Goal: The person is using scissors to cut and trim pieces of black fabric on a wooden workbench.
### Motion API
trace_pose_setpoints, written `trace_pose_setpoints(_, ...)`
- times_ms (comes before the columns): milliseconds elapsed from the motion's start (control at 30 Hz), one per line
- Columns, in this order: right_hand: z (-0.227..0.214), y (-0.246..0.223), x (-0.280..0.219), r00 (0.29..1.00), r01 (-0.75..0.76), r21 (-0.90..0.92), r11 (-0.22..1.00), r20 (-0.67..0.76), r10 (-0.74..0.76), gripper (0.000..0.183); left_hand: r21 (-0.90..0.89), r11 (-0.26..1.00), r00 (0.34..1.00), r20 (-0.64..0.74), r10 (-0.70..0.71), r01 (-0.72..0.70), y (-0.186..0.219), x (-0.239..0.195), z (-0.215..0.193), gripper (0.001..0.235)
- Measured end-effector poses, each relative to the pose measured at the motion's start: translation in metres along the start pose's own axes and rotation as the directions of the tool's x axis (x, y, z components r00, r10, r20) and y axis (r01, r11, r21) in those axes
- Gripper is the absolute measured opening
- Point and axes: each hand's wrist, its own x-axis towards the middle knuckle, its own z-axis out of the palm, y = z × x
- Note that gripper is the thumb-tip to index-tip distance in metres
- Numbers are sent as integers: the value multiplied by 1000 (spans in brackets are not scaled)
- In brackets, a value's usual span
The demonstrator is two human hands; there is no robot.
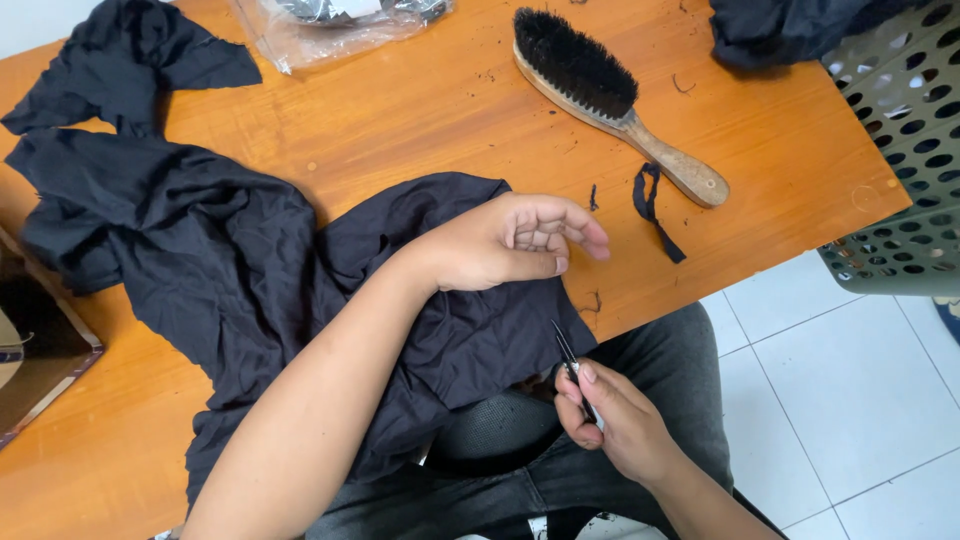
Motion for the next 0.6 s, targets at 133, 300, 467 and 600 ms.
trace_pose_setpoints(133,0,4,1,1000,7,32,999,5,-7,37,2,1000,1000,4,8,-8,-1,0,-1,32)
trace_pose_setpoints(300,-1,8,0,1000,21,30,999,-5,-21,37,8,1000,1000,11,-2,2,0,-1,-1,32)
trace_pose_setpoints(467,1,6,0,999,35,-20,999,-18,-35,37,13,1000,1000,9,-3,3,0,-1,-1,32)
trace_pose_setpoints(600,1,8,0,998,55,-38,998,-20,-56,36,3,1000,1000,7,-11,11,0,-1,-1,32)
